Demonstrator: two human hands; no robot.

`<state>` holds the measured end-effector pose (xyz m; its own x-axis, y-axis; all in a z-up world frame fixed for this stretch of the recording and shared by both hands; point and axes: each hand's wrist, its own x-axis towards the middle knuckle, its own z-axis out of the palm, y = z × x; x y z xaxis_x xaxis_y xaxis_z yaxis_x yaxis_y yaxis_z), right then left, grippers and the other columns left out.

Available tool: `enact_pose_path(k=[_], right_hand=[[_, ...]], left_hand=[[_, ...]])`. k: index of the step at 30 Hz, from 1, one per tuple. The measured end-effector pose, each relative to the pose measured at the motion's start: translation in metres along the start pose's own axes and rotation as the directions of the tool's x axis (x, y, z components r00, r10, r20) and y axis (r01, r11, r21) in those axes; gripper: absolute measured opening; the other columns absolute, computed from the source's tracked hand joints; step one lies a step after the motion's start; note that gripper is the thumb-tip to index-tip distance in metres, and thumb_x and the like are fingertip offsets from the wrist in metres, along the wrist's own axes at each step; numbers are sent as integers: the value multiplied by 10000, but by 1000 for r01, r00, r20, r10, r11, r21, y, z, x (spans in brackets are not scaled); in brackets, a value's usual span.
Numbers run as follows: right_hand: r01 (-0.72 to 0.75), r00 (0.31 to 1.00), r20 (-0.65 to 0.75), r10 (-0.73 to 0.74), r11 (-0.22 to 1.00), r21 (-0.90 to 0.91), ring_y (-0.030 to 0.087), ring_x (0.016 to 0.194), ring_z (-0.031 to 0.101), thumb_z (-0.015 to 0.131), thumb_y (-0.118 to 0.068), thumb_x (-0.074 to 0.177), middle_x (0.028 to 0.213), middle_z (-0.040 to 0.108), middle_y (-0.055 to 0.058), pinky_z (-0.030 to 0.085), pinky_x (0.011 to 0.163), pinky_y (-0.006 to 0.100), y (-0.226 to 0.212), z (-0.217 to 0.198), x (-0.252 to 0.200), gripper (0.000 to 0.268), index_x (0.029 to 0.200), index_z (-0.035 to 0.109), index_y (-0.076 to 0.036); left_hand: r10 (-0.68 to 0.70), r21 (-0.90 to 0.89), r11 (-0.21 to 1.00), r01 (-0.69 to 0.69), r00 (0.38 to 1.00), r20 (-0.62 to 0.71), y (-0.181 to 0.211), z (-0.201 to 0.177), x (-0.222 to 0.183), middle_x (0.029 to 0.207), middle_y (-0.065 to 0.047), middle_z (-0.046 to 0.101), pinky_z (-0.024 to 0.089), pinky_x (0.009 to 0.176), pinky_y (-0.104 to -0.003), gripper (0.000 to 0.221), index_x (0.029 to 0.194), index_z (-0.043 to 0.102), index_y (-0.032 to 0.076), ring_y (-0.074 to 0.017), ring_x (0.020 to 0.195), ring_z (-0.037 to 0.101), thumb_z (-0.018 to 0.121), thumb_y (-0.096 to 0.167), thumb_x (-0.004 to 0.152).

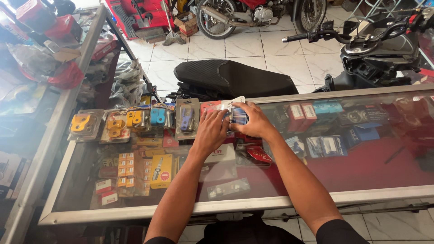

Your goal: The person picks up packaged motorcycle components from a shelf, moves them to a glass display counter, and arranges them in a row.

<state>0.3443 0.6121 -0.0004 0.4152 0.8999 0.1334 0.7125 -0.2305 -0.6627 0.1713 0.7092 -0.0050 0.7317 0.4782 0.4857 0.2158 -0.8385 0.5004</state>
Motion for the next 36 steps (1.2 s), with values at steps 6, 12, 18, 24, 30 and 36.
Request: enact_pose_path(k=[6, 12, 18, 24, 30, 36], right_hand=[[25, 1000, -12, -25, 999, 24, 360, 1395, 460, 892, -461, 677, 1477, 513, 154, 396, 1135, 456, 3, 2, -1, 835, 1412, 588, -203], [16, 1000, 3, -16, 999, 47, 348, 1370, 501, 882, -476, 700, 1428, 563, 142, 415, 1125, 457, -5, -1, -4, 811, 1400, 586, -195], [39, 999, -8, -39, 998, 55, 340, 1350, 531, 877, -475, 702, 1397, 588, 133, 429, 1126, 449, -4, 0, -4, 803, 1398, 592, -194], [46, 999, -13, -45, 997, 62, 339, 1362, 514, 881, -464, 704, 1421, 572, 129, 424, 1122, 450, -1, 1, -4, 795, 1399, 594, -206], [38, 999, -14, -37, 996, 85, 342, 1352, 512, 879, -458, 715, 1417, 561, 141, 422, 1114, 453, -2, -1, -5, 793, 1409, 587, -211], [86, 995, -48, -83, 993, 83, 347, 1332, 539, 869, -464, 728, 1395, 590, 149, 430, 1113, 456, -2, -3, -4, 785, 1411, 581, -205]], left_hand=[[-8, -33, 999, 8, 1000, -2, 1, -3, -1, 1215, -191, 682, 336, 1155, -554, 377, 1286, 630, -43, -366, 1199, 603, 513, 210, 1031], [6, -23, 1000, -7, 999, -38, 1, -5, 0, 1191, -185, 685, 351, 1140, -547, 349, 1247, 642, -38, -364, 1182, 606, 533, 206, 1022], [14, -14, 1000, -15, 999, -52, 0, -5, 0, 1181, -189, 684, 364, 1133, -539, 345, 1245, 642, -35, -370, 1179, 606, 538, 211, 1028], [-5, -9, 1000, 4, 999, -35, 0, -4, 0, 1182, -200, 681, 358, 1133, -541, 366, 1270, 631, -41, -374, 1182, 604, 539, 215, 1025], [2, -14, 1000, -3, 999, -42, -1, -2, 1, 1209, -208, 677, 361, 1131, -531, 375, 1283, 623, -42, -372, 1216, 593, 539, 217, 1025], [25, -4, 1000, -26, 997, -70, 1, -3, 1, 1251, -217, 665, 357, 1133, -519, 393, 1292, 610, -57, -369, 1253, 580, 545, 228, 1029]])
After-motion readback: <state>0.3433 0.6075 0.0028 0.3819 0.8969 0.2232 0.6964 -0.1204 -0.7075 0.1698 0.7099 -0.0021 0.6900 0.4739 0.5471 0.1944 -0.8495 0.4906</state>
